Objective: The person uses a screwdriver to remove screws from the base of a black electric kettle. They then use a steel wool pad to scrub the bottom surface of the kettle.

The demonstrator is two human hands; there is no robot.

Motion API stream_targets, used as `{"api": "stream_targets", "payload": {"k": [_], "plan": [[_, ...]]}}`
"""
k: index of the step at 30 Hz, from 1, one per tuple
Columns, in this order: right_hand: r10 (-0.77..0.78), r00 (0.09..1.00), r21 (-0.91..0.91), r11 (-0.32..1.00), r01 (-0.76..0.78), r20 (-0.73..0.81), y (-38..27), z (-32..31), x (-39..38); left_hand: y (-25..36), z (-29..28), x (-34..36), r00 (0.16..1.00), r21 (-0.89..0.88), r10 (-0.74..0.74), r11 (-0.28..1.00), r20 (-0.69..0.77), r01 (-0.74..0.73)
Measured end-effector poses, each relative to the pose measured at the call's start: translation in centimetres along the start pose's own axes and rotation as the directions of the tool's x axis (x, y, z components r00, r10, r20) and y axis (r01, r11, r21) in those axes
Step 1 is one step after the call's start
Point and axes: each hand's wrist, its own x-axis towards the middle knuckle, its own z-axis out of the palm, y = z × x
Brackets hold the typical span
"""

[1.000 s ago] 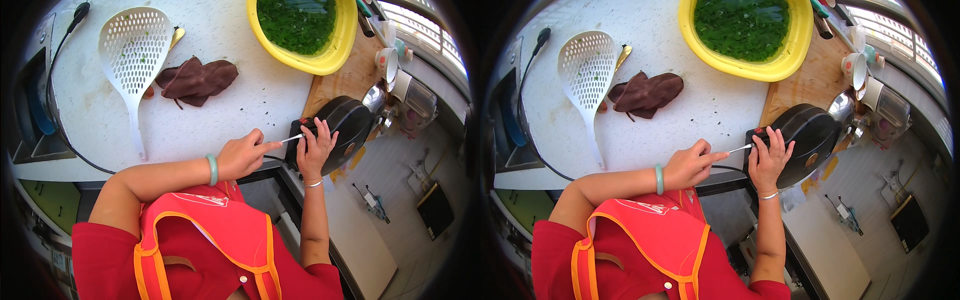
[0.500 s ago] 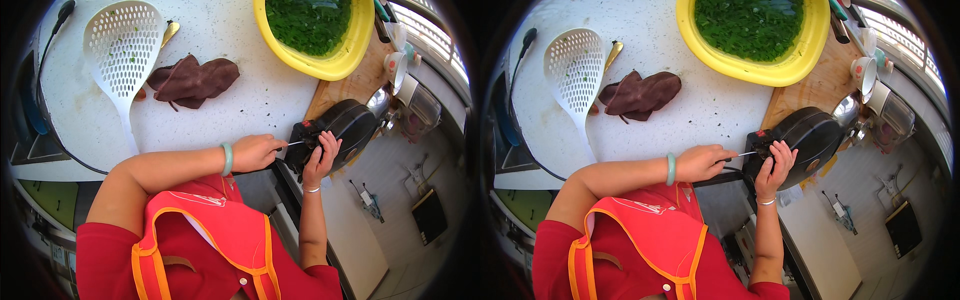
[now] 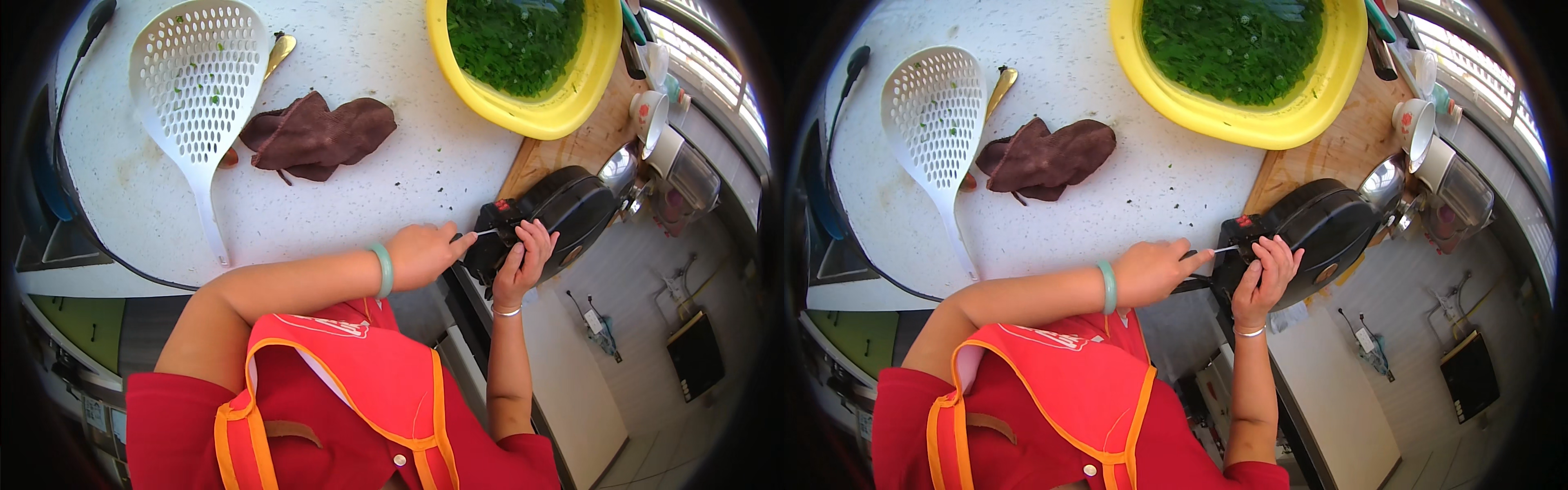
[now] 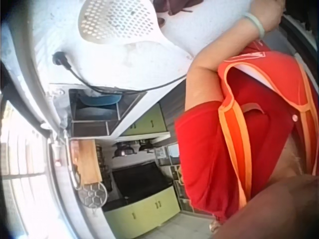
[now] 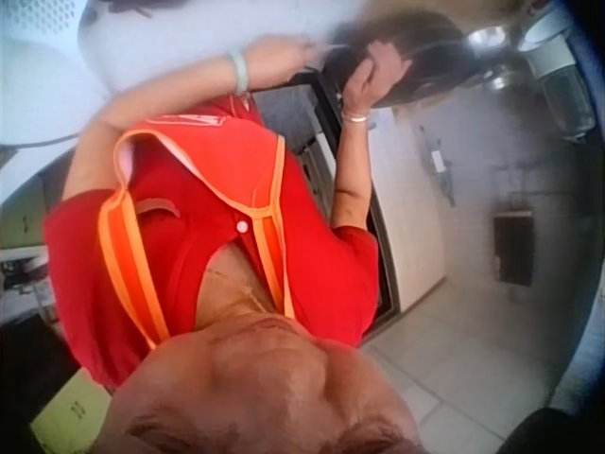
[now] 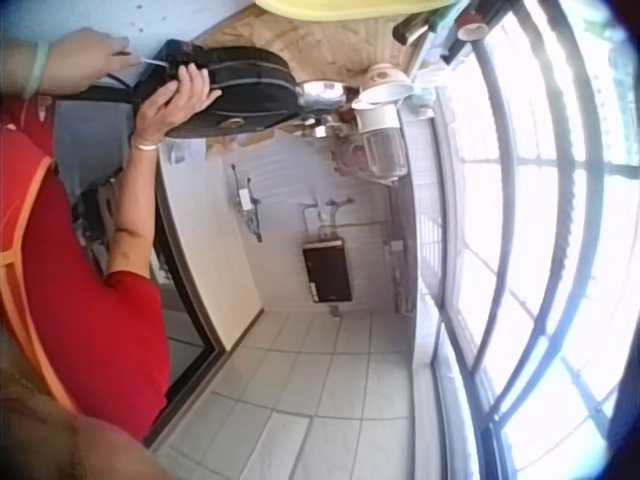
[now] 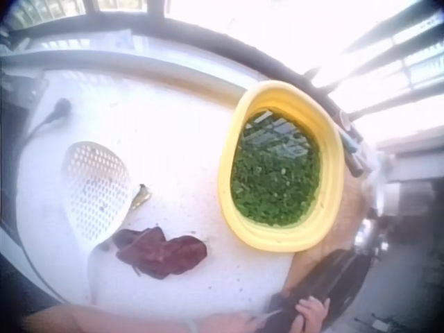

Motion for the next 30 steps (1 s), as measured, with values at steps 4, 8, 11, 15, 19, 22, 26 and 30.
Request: {"api": "stream_targets", "payload": {"k": [4,8,11,15,19,22,26,30], "plan": [[0.010,1.000,-0.002,1.000,-0.010,-0.003,-0.1,0.1,0.0,0.4,0.5,-0.1,0.997,-0.183,-0.069,0.981,-0.016,0.065],[0.004,1.000,0.006,1.000,-0.004,-0.012,-0.1,0.2,-0.2,-0.7,-1.7,1.5,0.962,-0.628,-0.112,0.737,0.250,0.249],[0.000,1.000,0.005,1.000,0.000,-0.018,-0.4,0.2,0.1,-0.8,-0.3,1.7,0.994,-0.483,-0.065,0.870,0.084,0.098],[-0.004,0.999,0.006,1.000,0.004,-0.033,-0.4,0.1,0.0,0.4,-0.5,0.6,1.000,-0.021,-0.016,1.000,0.012,0.016],[-0.026,0.998,-0.008,1.000,0.025,-0.059,-0.3,0.2,0.0,0.1,1.7,-0.3,0.987,0.130,0.045,0.991,-0.154,-0.025],[-0.043,0.996,-0.019,0.999,0.042,-0.079,-0.2,0.2,-0.1,0.3,2.6,-0.9,0.977,0.115,0.022,0.993,-0.212,0.002],[-0.067,0.993,-0.035,0.997,0.063,-0.101,0.0,0.2,-0.2,0.1,1.7,-2.9,0.959,0.089,-0.082,0.990,-0.270,0.109],[-0.086,0.988,-0.039,0.996,0.081,-0.128,0.1,0.3,-0.4,1.1,0.1,-3.9,0.981,0.129,-0.062,0.988,-0.182,0.086]]}}
